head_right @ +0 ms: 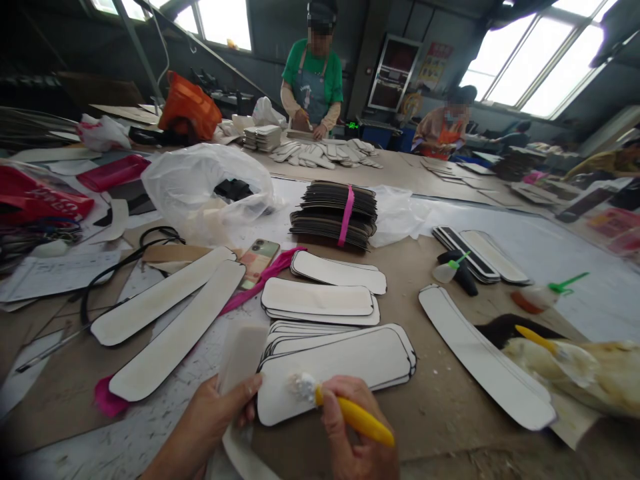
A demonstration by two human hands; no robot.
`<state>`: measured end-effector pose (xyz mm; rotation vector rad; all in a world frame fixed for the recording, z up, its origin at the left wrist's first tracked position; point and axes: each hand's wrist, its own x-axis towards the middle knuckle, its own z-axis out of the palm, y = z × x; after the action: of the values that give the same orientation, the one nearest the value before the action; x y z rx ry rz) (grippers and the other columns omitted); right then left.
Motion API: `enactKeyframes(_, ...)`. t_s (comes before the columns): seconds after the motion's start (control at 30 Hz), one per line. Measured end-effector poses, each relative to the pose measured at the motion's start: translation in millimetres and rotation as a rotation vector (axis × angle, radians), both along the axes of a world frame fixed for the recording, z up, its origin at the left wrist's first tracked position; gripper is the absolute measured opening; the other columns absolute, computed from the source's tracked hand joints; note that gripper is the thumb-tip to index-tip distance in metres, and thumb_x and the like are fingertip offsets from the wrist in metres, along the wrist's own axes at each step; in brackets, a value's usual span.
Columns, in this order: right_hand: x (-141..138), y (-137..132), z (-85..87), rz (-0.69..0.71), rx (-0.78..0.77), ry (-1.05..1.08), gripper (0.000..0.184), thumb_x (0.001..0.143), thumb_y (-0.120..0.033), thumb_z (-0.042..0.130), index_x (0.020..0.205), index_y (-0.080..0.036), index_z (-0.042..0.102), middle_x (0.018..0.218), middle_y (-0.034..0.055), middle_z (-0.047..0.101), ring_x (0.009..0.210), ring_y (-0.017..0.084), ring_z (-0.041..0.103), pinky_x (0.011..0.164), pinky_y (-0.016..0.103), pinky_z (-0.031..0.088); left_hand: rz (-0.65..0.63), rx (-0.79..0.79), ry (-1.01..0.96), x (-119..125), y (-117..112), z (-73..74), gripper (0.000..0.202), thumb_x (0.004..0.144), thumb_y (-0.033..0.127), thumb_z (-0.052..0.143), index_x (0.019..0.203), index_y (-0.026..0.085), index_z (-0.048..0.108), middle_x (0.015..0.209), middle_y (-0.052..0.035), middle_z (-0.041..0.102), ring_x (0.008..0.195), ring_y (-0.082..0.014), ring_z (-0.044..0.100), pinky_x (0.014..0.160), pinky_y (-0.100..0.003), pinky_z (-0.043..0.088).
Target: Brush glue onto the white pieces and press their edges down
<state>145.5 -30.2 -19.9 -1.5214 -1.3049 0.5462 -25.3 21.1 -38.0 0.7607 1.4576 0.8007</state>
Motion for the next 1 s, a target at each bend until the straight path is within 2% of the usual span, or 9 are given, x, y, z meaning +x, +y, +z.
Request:
enactKeyframes(0.13,47,0,-1.8,-0.166,0.070,-0.378,0.015,0.082,-0.031,0.054,0.085,-0.019,0.064,0.086,0.0077,0.064,0.080,0.022,0.061,0.078,0.036,0.050,-0.002,-0.018,0.001,-1,1,1.6,0.036,0.054,0.049,0.067,0.047,0.018,0.051,0.039,0.0006,0.051,0.041,-0.0125,0.041,0.048,-0.025,0.030)
enactKeyframes(0.27,81,0,9.2,-0.209,0.206,-0.675,0.012,0.084,-0.024,0.051,0.089,-0.020,0.061,0.086,0.0074,0.064,0.080,0.021,0.062,0.077,0.036,0.051,-0.002,-0.004,0.055,-3,4,1.5,0.036,0.054,0.049,0.068,0.046,0.018,0.051,0.036,0.0009,0.050,0.040,-0.0128,0.041,0.047,-0.026,0.032)
enactKeyframes(0.37,83,0,8.3,-0.208,0.274,-0.811,0.013,0.084,-0.021,0.050,0.093,-0.019,0.060,0.087,0.0091,0.064,0.082,0.021,0.063,0.076,0.036,0.053,-0.003,-0.003,0.065,-4,6,-1.3,0.038,0.051,0.050,0.071,0.045,0.018,0.052,0.036,0.0009,0.051,0.039,-0.0129,0.042,0.046,-0.026,0.032)
enactKeyframes(0.43,70,-4,-0.9,-0.131,0.294,-0.843,0.017,0.084,-0.019,0.051,0.098,-0.017,0.059,0.089,0.0106,0.064,0.085,0.022,0.063,0.075,0.034,0.053,0.010,-0.001,0.078,-4,7,-2.2,0.039,0.049,0.050,0.072,0.045,0.017,0.052,0.036,0.0011,0.051,0.038,-0.0127,0.042,0.045,-0.025,0.032)
enactKeyframes(0.5,47,-9,-13.8,-0.013,0.314,-0.807,0.020,0.083,-0.016,0.052,0.101,-0.017,0.060,0.089,0.0109,0.065,0.085,0.021,0.063,0.073,0.030,0.054,0.031,0.008,0.087,-3,8,-1.4,0.038,0.048,0.049,0.073,0.046,0.017,0.052,0.035,0.0017,0.050,0.037,-0.0124,0.042,0.044,-0.026,0.032)
enactKeyframes(0.6,10,-14,-27.5,0.015,0.334,-0.584,0.015,0.083,-0.016,0.051,0.093,-0.021,0.062,0.083,0.0076,0.066,0.077,0.017,0.064,0.066,0.024,0.053,0.044,0.023,0.094,-1,8,1.2,0.038,0.046,0.048,0.074,0.046,0.017,0.053,0.034,0.0024,0.049,0.036,-0.0124,0.040,0.044,-0.026,0.033)
enactKeyframes(0.7,-6,-13,-22.6,0.005,0.340,-0.231,0.012,0.084,-0.021,0.050,0.087,-0.023,0.062,0.078,0.0041,0.064,0.072,0.016,0.063,0.065,0.024,0.052,0.034,0.021,0.091,0,8,3.4,0.038,0.047,0.048,0.075,0.045,0.017,0.052,0.033,0.0021,0.049,0.036,-0.0125,0.041,0.045,-0.027,0.033)
enactKeyframes(0.87,21,-13,8.1,-0.157,0.053,0.144,0.018,0.084,-0.035,0.051,0.081,-0.022,0.064,0.072,0.0018,0.062,0.057,0.013,0.057,0.054,0.021,0.048,0.042,0.022,0.031,-3,7,1.7,0.043,0.051,0.054,0.071,0.048,0.016,0.053,0.036,0.0012,0.051,0.038,-0.0115,0.040,0.045,-0.025,0.030)
enactKeyframes(1.0,42,-12,26.1,-0.198,0.034,0.193,0.033,0.082,-0.050,0.050,0.070,-0.021,0.060,0.079,0.0032,0.061,0.082,0.018,0.058,0.076,0.023,0.046,0.102,0.095,0.091,-11,7,0.3,0.048,0.054,0.061,0.066,0.052,0.014,0.055,0.035,0.0030,0.046,0.038,-0.0104,0.037,0.042,-0.023,0.027)
